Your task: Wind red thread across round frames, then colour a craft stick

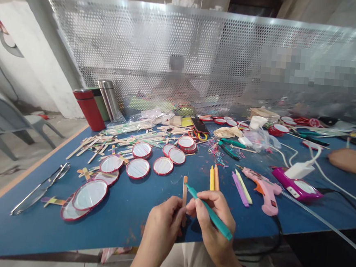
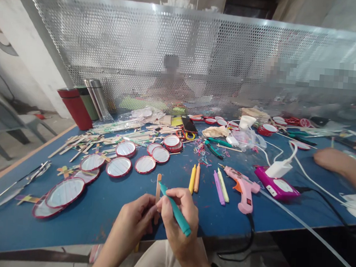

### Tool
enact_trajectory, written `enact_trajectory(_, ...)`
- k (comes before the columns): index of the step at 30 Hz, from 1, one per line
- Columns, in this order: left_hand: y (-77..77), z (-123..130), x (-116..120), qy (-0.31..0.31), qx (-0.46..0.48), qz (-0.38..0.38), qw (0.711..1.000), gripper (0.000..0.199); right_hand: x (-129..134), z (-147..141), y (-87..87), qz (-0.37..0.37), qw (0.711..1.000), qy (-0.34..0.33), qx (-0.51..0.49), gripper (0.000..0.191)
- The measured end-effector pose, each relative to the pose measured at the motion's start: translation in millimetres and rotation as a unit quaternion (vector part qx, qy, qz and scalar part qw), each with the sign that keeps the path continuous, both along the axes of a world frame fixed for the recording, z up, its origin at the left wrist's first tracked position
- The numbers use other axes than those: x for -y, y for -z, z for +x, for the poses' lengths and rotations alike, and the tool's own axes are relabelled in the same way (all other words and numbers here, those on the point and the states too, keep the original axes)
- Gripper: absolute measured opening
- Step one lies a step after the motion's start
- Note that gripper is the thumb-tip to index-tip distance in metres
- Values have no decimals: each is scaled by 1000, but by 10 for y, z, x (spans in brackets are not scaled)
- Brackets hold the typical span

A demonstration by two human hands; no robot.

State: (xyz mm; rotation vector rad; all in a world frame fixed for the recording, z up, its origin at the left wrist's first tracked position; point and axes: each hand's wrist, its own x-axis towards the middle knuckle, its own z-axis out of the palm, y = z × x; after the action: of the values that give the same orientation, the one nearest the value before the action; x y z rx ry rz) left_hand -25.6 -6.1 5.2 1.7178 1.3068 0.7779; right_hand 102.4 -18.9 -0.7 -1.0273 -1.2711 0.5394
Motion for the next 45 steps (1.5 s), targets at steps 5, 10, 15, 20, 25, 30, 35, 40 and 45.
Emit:
enact_trajectory(5, 7, 2, -13, 2, -12, 4, 1000, 20, 6, 6, -9, -6, 1000, -6, 7, 2)
enact_trajectory(10, 2, 15, -46, 0, 2, -5, 1000, 21, 20, 2, -15, 5, 1000, 21, -6, 4)
enact_trajectory(15, -44, 55, -111, -22, 9, -52, 998, 18, 40, -21, -52, 15, 998, 46, -31, 1)
enact_trajectory(20, -137, 99, -262, -17, -46, -50, 998, 20, 56, -45, -86, 24, 995, 73, -61, 1)
enact_trajectory(25, -93, 182, -364, -11, -20, -25, 999, 18, 44, -37, -100, 41, 991, 90, -91, 2)
enact_trajectory(30, -20, 199, -305, -31, 107, -31, 993, 21, 22, -31, -81, 23, 988, 93, -117, 2)
enact_trajectory(35, -25, 185, -316, -41, 160, -36, 986, 25, 5, -7, -80, 25, 988, 75, -134, 3)
enact_trajectory(40, -27, 196, -362, -32, 133, -60, 989, 22, -75, 83, -154, 3, 991, 33, -132, 9)
enact_trajectory(45, -38, 178, -390, -16, 117, -81, 990, 18, -119, 123, -152, 7, 999, 1, -41, 8)
